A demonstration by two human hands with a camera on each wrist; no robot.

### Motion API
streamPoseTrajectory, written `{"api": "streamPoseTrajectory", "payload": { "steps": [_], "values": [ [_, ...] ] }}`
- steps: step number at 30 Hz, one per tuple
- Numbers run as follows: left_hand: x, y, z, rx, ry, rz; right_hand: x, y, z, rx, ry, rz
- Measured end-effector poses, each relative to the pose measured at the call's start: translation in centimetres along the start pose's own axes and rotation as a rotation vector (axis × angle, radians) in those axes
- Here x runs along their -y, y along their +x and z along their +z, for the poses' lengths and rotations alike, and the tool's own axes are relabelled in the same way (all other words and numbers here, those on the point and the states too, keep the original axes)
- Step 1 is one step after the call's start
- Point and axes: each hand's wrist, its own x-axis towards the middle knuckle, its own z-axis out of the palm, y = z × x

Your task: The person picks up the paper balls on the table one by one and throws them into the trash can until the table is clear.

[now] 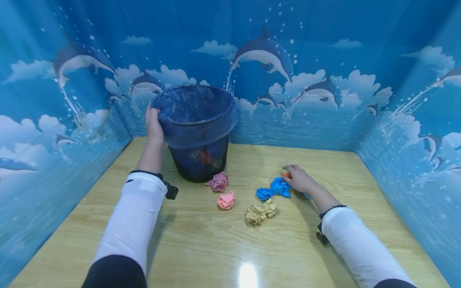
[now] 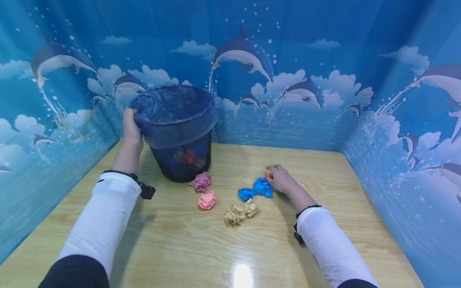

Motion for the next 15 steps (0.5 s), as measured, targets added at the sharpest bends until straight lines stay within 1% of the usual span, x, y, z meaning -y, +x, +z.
{"api": "streamPoseTrajectory", "payload": {
  "steps": [7,15],
  "values": [
    [0.07,-0.17,-0.09,0.008,0.007,0.011,0.21,-0.04,0.19,0.014,0.012,-0.014],
    [0.20,-0.09,-0.14,0.010,0.011,0.023,0.31,0.23,0.37,0.038,0.011,0.004]
  ]
}}
